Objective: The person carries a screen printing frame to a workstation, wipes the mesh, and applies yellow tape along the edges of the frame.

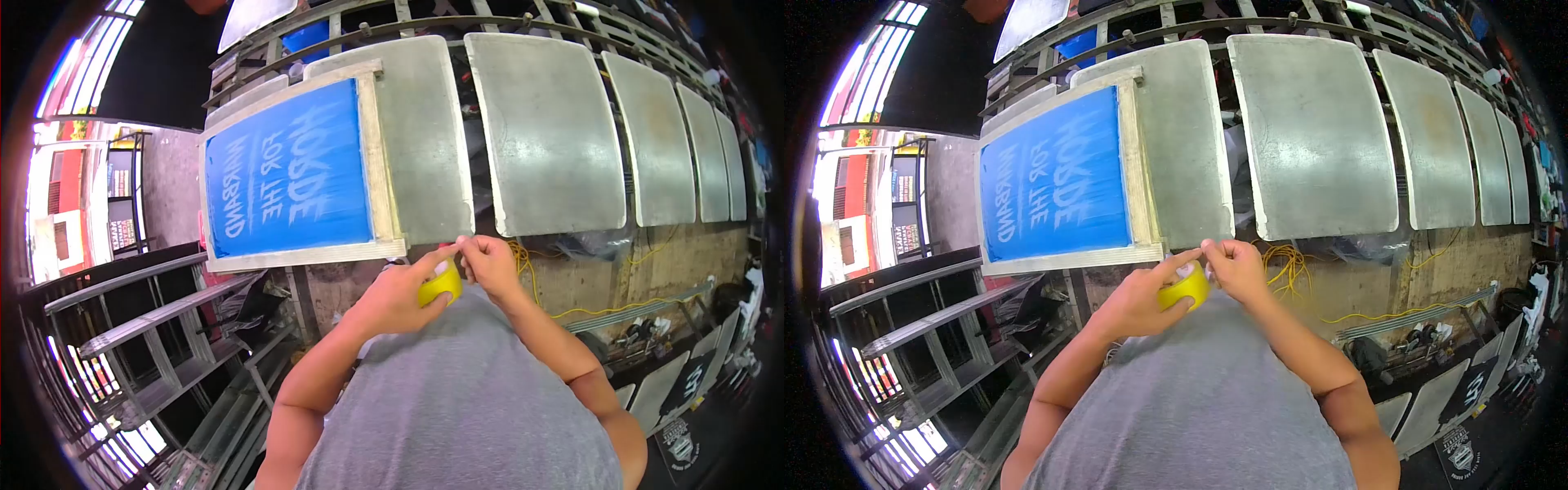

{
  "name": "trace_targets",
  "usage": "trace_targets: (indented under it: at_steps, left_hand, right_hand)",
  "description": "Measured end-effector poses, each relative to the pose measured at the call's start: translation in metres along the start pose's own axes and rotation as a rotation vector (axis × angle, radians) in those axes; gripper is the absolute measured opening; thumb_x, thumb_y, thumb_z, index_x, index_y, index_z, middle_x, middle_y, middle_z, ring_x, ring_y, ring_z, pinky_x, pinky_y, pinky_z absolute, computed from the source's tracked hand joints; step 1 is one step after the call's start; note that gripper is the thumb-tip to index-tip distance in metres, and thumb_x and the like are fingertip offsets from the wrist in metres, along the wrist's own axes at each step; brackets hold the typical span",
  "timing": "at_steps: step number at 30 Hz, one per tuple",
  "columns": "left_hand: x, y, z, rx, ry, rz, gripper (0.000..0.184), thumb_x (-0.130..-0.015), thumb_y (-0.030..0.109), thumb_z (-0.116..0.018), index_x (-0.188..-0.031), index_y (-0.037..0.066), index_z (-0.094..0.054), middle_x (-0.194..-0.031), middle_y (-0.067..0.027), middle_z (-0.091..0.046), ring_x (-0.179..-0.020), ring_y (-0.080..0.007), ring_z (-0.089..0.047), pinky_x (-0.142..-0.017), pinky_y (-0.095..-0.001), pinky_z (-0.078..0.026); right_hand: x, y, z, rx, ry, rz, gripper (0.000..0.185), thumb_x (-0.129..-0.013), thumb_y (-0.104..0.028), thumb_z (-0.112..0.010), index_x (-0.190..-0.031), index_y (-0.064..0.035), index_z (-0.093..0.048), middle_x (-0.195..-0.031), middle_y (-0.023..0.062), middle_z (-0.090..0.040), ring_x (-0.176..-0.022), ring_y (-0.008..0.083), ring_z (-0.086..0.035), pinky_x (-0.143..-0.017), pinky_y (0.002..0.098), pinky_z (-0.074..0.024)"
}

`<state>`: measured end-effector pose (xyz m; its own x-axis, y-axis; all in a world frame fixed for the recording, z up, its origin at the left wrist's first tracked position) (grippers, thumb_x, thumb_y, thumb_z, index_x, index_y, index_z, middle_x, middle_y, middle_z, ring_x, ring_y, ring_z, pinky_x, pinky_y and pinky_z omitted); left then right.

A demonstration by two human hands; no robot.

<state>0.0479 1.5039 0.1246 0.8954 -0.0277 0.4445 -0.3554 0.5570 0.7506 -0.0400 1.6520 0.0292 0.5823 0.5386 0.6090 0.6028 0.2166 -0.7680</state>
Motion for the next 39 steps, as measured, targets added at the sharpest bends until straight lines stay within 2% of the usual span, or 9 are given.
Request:
trace_targets:
  at_steps: [6,11,16,18,22,29,30,32,39]
  left_hand:
    - [0.008,-0.001,0.010,0.272,-0.004,-0.069,0.067,-0.086,0.016,-0.064,-0.149,0.020,-0.042,-0.096,-0.0187,-0.072,-0.081,-0.0418,-0.067,-0.074,-0.0468,-0.054]
    - [0.011,0.011,0.047,-0.155,0.067,-0.091,0.045,-0.083,0.019,-0.065,-0.128,0.015,-0.062,-0.096,-0.0172,-0.071,-0.080,-0.0398,-0.067,-0.074,-0.0443,-0.055]
    - [0.035,0.064,0.087,-0.282,0.156,-0.150,0.034,-0.080,0.022,-0.068,-0.114,0.015,-0.067,-0.092,-0.0130,-0.072,-0.074,-0.0361,-0.068,-0.069,-0.0437,-0.054]
    - [0.047,0.084,0.098,-0.442,0.277,-0.299,0.024,-0.084,0.025,-0.068,-0.107,0.020,-0.067,-0.078,-0.0083,-0.070,-0.059,-0.0332,-0.065,-0.055,-0.0433,-0.051]
    - [0.071,0.096,0.112,-0.537,0.371,-0.284,0.028,-0.078,0.023,-0.073,-0.106,0.021,-0.070,-0.075,-0.0059,-0.068,-0.062,-0.0296,-0.066,-0.059,-0.0379,-0.050]
    - [0.158,0.144,0.117,-0.536,0.788,-0.897,0.011,-0.089,0.028,-0.072,-0.095,0.019,-0.071,-0.056,0.0095,-0.052,-0.048,-0.0137,-0.057,-0.053,-0.0275,-0.044]
    - [0.159,0.148,0.126,-0.534,0.794,-0.899,0.011,-0.089,0.028,-0.072,-0.095,0.019,-0.071,-0.056,0.0095,-0.052,-0.048,-0.0137,-0.057,-0.053,-0.0275,-0.044]
    - [0.167,0.156,0.137,-0.647,0.617,-1.319,0.031,-0.080,0.038,-0.077,-0.108,0.025,-0.074,-0.070,-0.0098,-0.065,-0.055,-0.0169,-0.060,-0.059,-0.0304,-0.052]
    - [0.170,0.155,0.126,-0.481,1.019,-1.130,0.025,-0.077,0.030,-0.075,-0.101,0.026,-0.076,-0.064,-0.0057,-0.061,-0.049,-0.0158,-0.055,-0.056,-0.0301,-0.051]
  right_hand:
    - [-0.008,-0.006,0.013,0.111,0.250,0.219,0.050,-0.094,-0.033,-0.071,-0.056,-0.0087,-0.048,-0.055,-0.0025,-0.051,-0.051,0.0048,-0.042,-0.047,0.0271,-0.0351]
    - [0.022,-0.046,-0.002,-0.041,0.224,0.227,0.047,-0.100,-0.033,-0.059,-0.061,-0.0073,-0.057,-0.056,0.0017,-0.054,-0.048,0.0088,-0.052,-0.047,0.0240,-0.0391]
    - [0.073,-0.137,-0.001,0.163,-0.048,0.546,0.037,-0.097,-0.029,-0.063,-0.072,-0.0011,-0.064,-0.067,0.0060,-0.060,-0.055,0.0119,-0.056,-0.051,0.0254,-0.0412]
    - [0.103,-0.177,-0.010,0.423,-0.178,0.866,0.022,-0.084,-0.018,-0.080,-0.073,-0.0040,-0.068,-0.073,0.0065,-0.063,-0.063,0.0159,-0.058,-0.057,0.0284,-0.0446]
    - [0.126,-0.195,-0.022,0.390,-0.444,0.937,0.031,-0.066,-0.013,-0.092,-0.084,-0.0036,-0.069,-0.073,0.0068,-0.063,-0.064,0.0209,-0.060,-0.058,0.0300,-0.0481]
    - [0.201,-0.249,-0.029,0.426,-0.658,1.253,0.024,-0.073,-0.012,-0.083,-0.091,-0.0073,-0.067,-0.092,0.0083,-0.064,-0.076,0.0245,-0.062,-0.057,0.0338,-0.0478]
    - [0.211,-0.259,-0.033,0.445,-0.798,1.320,0.026,-0.080,-0.007,-0.074,-0.105,-0.0081,-0.067,-0.108,0.0099,-0.065,-0.086,0.0274,-0.065,-0.056,0.0359,-0.0471]
    - [0.224,-0.270,-0.040,0.482,-0.734,1.336,0.021,-0.078,-0.005,-0.075,-0.097,-0.0072,-0.068,-0.097,0.0083,-0.066,-0.080,0.0263,-0.065,-0.056,0.0344,-0.0457]
    - [0.235,-0.276,-0.046,0.519,-0.572,1.242,0.021,-0.071,-0.006,-0.081,-0.087,-0.0065,-0.066,-0.084,0.0094,-0.066,-0.065,0.0202,-0.054,-0.056,0.0321,-0.0425]
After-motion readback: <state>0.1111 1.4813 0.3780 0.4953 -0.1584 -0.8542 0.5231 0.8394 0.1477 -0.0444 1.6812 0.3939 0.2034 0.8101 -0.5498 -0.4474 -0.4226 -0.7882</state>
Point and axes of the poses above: each hand's wrist, its own x-axis away from the middle knuckle, its own z-axis out of the back of the hand, y = z × x, the point moved 3 cm from there along -x, towards the middle knuckle
